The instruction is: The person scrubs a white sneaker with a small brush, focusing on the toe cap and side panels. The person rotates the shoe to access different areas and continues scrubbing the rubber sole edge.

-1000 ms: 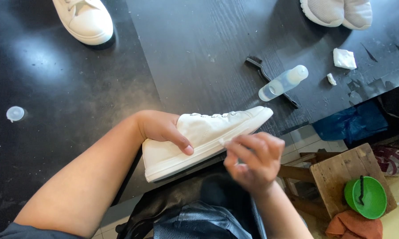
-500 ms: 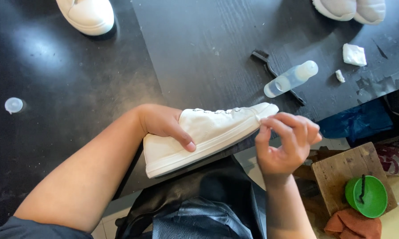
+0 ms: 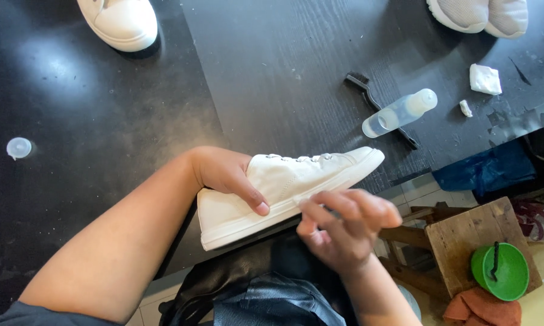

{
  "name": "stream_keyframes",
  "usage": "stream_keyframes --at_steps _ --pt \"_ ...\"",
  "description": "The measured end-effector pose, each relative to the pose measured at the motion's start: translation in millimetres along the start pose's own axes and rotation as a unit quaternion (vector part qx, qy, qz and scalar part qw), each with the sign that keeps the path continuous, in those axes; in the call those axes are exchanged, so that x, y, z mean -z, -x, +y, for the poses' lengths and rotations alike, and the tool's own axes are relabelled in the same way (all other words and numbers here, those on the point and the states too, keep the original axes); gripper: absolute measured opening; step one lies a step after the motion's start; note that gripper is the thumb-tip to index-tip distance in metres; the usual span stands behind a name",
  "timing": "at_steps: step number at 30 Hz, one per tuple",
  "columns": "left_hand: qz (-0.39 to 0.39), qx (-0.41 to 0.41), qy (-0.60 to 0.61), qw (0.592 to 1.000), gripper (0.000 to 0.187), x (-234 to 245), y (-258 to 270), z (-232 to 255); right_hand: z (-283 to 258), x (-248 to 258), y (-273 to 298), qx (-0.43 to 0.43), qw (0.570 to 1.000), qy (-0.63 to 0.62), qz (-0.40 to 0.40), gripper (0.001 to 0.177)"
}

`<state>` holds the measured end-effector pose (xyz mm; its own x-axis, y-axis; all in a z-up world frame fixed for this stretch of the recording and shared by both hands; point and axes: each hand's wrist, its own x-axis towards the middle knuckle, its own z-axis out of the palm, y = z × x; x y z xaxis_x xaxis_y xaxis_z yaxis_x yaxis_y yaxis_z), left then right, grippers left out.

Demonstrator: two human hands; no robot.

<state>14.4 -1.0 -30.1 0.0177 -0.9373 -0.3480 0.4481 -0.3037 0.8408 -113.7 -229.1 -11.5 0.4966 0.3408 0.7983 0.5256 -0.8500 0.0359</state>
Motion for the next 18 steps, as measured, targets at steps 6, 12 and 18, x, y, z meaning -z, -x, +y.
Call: stream_keyframes --at_steps 6,12,18 --pt "0.029 0.038 -0.006 0.999 0.061 -3.9 1.5 7.5 36.3 0.1 -6.6 -0.108 0.993 -0.016 0.035 0.012" --pt "0.035 0.024 -0.022 0.999 0.060 -3.4 1.7 5.1 24.1 -3.9 2.2 -0.029 0.999 0.021 0.021 0.015" --pt "0.035 0.057 0.006 0.998 0.055 -3.1 1.0 6.2 5.0 -9.0 -11.4 0.010 0.999 0.031 -0.009 0.051"
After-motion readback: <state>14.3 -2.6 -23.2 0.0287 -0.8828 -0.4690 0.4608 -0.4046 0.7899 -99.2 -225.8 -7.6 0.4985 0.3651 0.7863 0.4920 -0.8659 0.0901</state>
